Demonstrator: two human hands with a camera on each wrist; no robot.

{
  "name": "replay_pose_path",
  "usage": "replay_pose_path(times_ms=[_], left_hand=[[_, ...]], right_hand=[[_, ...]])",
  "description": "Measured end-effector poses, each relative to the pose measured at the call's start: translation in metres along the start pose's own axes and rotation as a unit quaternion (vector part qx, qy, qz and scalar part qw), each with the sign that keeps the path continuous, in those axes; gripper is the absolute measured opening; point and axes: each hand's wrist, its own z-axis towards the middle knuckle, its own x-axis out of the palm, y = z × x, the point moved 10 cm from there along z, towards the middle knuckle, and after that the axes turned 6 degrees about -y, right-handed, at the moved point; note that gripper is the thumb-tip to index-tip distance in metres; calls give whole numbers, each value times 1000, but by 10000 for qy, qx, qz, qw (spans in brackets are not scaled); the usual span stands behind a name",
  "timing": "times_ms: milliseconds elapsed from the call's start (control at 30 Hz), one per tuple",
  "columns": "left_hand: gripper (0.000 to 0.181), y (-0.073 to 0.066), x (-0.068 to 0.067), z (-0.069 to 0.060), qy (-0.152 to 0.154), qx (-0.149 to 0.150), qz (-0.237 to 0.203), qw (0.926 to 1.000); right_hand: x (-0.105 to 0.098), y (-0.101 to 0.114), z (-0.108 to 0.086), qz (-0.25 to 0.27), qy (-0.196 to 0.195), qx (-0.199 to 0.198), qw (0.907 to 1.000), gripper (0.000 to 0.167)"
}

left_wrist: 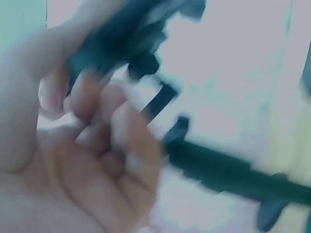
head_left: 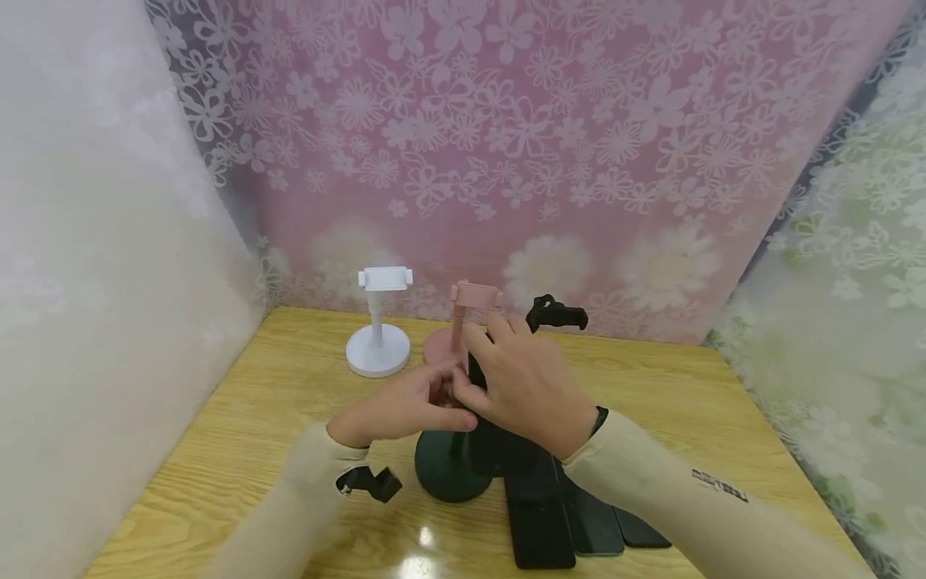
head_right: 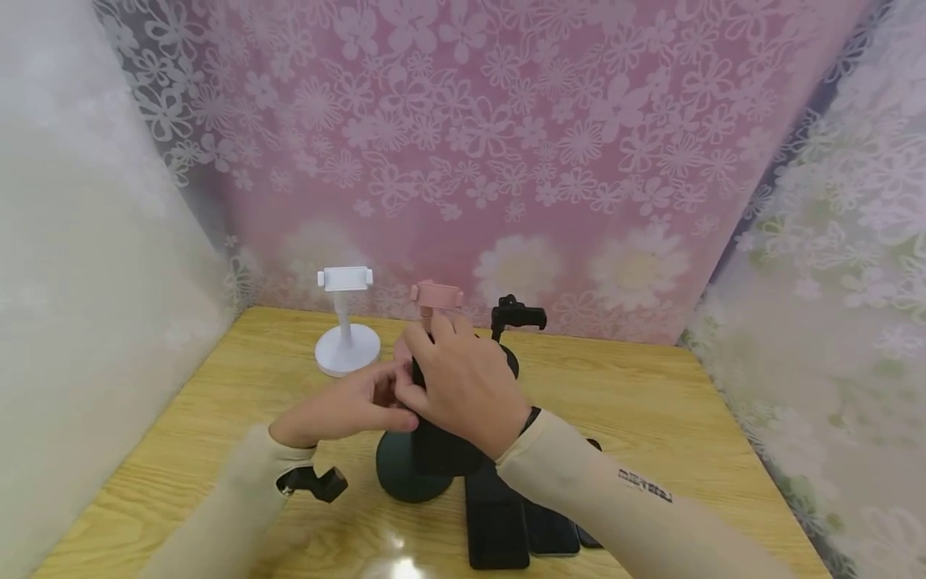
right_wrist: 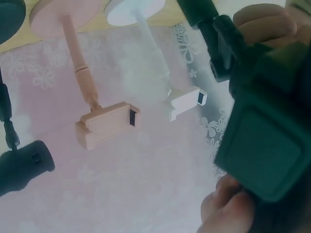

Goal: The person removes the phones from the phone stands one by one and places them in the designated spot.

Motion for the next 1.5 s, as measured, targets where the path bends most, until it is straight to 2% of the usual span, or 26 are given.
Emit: replay_pose_path(times_ms=[67,200,333,533,733,867,1167,1333,1500], left_hand=[[27,4,2,-1,-249,16,-587,9980],[30,7,2,-4,-773,136,-968,9922],[39,9,2,-5,-1022,178,-1147,9880],[47,10,-1,-9,-1185,52,-1063,9872],[35,0,-1,-6,-1099,350,-703,9908],[29,-4,0,-4,-939,468,-623,9925],[21,-3,2,1,-212,302,-713,9968],[22,-2,1,0,-108,126,-681,9975],[25,2,-2,-4,-147,-34,-575,9982]], right_hand=[[2,-2,-2,-65,-21,50,10000,26],[2,-1,-3,-333,-122,53,9994,26],[2,0,-2,-479,-191,74,9986,25],[3,2,0,-475,-293,38,9984,25],[2,-1,1,-366,-339,33,9988,24],[3,0,1,-362,-238,-47,9991,24],[3,5,1,-414,-231,-211,9987,24],[4,7,2,-535,-128,-262,9981,23],[6,8,3,-356,37,-318,9989,22]])
